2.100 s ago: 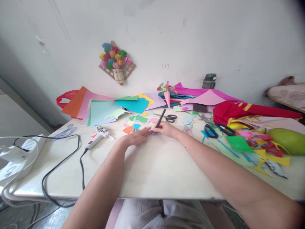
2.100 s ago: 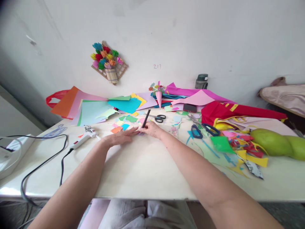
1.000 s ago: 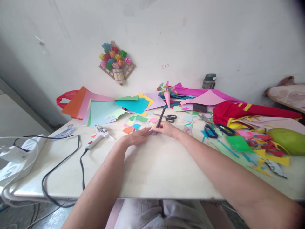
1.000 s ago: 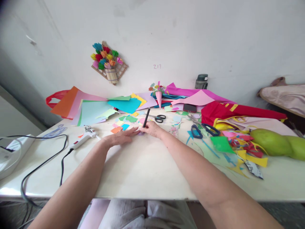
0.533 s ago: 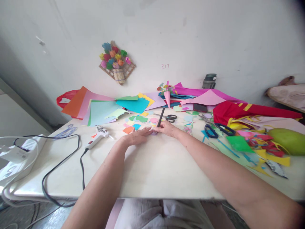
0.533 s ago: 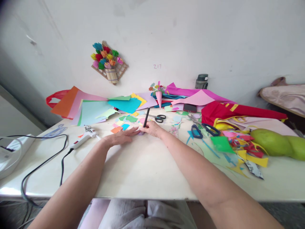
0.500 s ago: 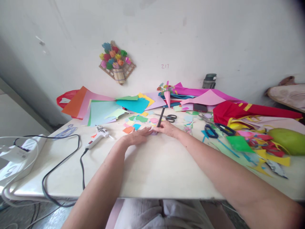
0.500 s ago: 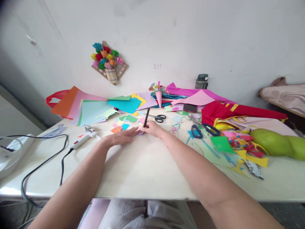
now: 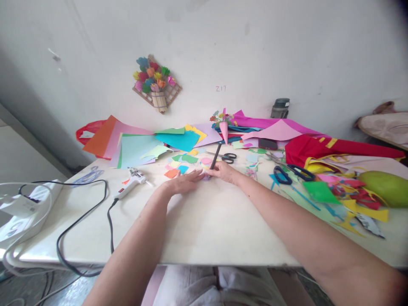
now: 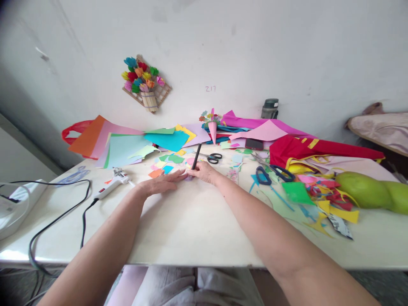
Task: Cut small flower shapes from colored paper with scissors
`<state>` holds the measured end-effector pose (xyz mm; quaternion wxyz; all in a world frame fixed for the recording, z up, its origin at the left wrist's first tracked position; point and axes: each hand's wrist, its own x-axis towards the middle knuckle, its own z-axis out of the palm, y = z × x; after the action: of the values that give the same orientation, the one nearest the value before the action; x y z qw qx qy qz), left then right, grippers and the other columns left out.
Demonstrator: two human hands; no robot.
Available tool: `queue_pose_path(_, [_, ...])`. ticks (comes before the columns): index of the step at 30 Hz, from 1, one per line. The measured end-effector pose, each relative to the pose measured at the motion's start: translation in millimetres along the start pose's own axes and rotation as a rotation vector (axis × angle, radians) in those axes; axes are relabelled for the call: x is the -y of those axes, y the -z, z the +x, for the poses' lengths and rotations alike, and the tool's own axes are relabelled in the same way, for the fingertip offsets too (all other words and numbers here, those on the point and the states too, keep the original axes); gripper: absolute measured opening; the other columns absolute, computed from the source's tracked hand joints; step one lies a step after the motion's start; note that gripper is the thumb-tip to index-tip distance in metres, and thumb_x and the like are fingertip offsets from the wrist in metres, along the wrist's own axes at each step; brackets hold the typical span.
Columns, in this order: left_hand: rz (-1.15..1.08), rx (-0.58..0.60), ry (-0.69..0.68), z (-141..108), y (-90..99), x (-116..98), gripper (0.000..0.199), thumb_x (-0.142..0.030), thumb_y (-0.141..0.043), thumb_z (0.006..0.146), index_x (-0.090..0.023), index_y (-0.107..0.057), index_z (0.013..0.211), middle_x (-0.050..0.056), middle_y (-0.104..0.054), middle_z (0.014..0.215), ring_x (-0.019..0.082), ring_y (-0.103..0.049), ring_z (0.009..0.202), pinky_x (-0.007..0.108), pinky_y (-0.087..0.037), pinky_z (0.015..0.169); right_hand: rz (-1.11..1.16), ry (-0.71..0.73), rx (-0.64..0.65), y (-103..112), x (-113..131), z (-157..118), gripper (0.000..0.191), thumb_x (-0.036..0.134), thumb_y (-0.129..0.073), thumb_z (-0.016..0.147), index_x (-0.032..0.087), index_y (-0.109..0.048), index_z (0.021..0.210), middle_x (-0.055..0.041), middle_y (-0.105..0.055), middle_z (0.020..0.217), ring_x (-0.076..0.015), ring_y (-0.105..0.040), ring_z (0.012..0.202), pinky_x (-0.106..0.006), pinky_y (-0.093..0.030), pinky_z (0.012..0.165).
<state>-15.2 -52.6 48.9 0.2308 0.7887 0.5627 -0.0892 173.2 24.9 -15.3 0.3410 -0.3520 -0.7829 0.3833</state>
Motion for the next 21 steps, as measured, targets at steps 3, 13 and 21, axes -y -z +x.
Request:
queue_pose_path(3, [-0.004,0.009,0.003,0.1,0.1,0.2,0.081,-0.025,-0.038,0.078,-0.034,-0.013,0.155,-0.007,-0.012,0.160,0.030,-0.011,0.148,0.058,-0.001,0.116,0.012,-0.008,0.003,-1.5,-1.0,0.7,0.022,0.034,-0.066,0.076,0.013,-0.069,0.076,-0.0008,-0.063,0.067,-0.0156,-0.055,0.066,-0.027,-0.043,0.064])
queue_pose_path(13, [-0.009,0.004,0.002,1.5,-0.5,2.1,0.083,-0.024,-0.039,0.077,-0.035,-0.010,0.155,-0.007,-0.016,0.160,0.028,-0.009,0.148,0.056,-0.002,0.117,0.026,-0.003,0.005,-4.2,-5.7,2.9,0.021,0.033,-0.065,0.076,0.012,-0.070,0.077,-0.0009,-0.064,0.068,-0.0143,-0.055,0.066,-0.026,-0.044,0.064])
queue_pose_path(21, [-0.034,0.005,0.029,1.5,-0.3,0.7,0.083,-0.022,-0.039,0.077,-0.033,-0.013,0.155,-0.007,-0.013,0.160,0.029,-0.006,0.148,0.056,0.006,0.116,0.005,-0.009,0.010,-3.1,-1.9,1.6,0.020,0.031,-0.065,0.077,0.012,-0.070,0.075,-0.0018,-0.065,0.069,-0.0153,-0.056,0.067,-0.028,-0.045,0.066])
